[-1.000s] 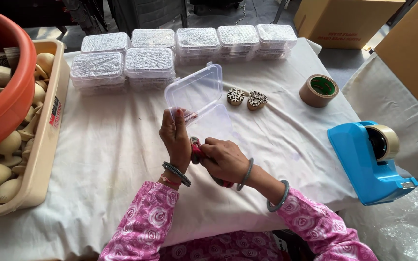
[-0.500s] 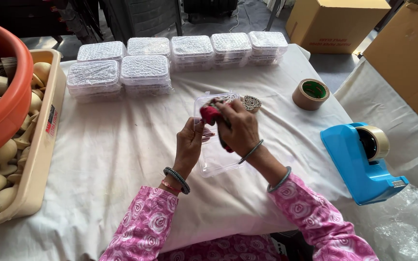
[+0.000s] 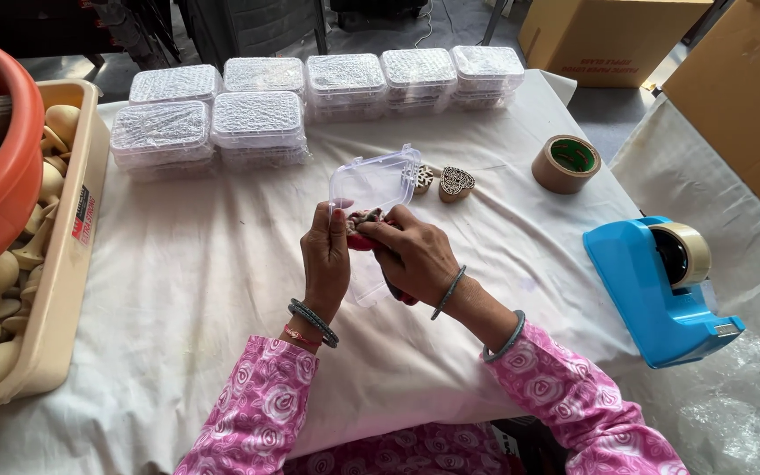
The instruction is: The person wipes two small decorative wooden items with a cloth, places them into a clear plastic container, and then wraps the container in bubble wrap. They secure the bubble wrap with tape using a tape dispenser.
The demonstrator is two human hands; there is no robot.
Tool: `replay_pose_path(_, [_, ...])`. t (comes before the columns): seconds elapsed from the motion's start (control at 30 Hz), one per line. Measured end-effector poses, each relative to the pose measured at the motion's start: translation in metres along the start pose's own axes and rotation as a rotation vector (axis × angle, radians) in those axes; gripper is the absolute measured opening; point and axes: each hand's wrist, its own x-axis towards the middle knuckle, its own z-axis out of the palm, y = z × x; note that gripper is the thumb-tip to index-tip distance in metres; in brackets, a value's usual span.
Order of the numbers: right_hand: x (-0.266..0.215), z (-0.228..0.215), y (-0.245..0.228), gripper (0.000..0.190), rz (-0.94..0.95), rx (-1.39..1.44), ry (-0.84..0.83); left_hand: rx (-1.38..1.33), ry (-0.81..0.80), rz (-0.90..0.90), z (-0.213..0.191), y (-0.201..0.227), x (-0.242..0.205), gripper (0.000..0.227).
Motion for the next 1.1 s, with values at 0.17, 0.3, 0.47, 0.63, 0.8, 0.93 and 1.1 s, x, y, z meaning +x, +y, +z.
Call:
replay_pose_path(0.17, [0.000, -0.015, 0.035, 0.030, 0.227, -0.329, -0.136, 0.079, 0.008, 0.117, -0.001, -0.002, 0.000, 0.031])
replay_pose_path(0.3, [-0.012, -0.037, 0.063, 0.022, 0.222, -0.450, 0.007, 0.083, 0.040, 0.166, -0.006, 0.007, 0.005, 0.030])
replay_pose_path(0.47, [-0.029, -0.056, 0.036, 0.032, 0.191, -0.250, 0.203, 0.106, 0.213, 0.151, -0.012, -0.005, 0.003, 0.031])
replay_pose_path(0.63, [-0.020, -0.004, 0.023, 0.034, 0.044, -0.227, 0.108, 0.096, 0.163, 0.052, -0.001, 0.002, -0.007, 0.032])
replay_pose_path(0.8, [-0.007, 0.028, 0.009, 0.019, 0.216, -0.284, -0.079, 0.040, 0.138, 0.131, 0.000, 0.001, -0.008, 0.033])
replay_pose_path(0.93, [-0.008, 0.016, -0.023, 0.027, -0.045, 0.186, -0.075, -0.001, 0.128, 0.088, -0.007, 0.009, -0.006, 0.033])
replay_pose_path(1.1, [-0.016, 0.010, 0.001, 0.035, -0.181, 0.208, -0.386, 0.258, 0.108, 0.213, -0.015, 0.005, -0.005, 0.021])
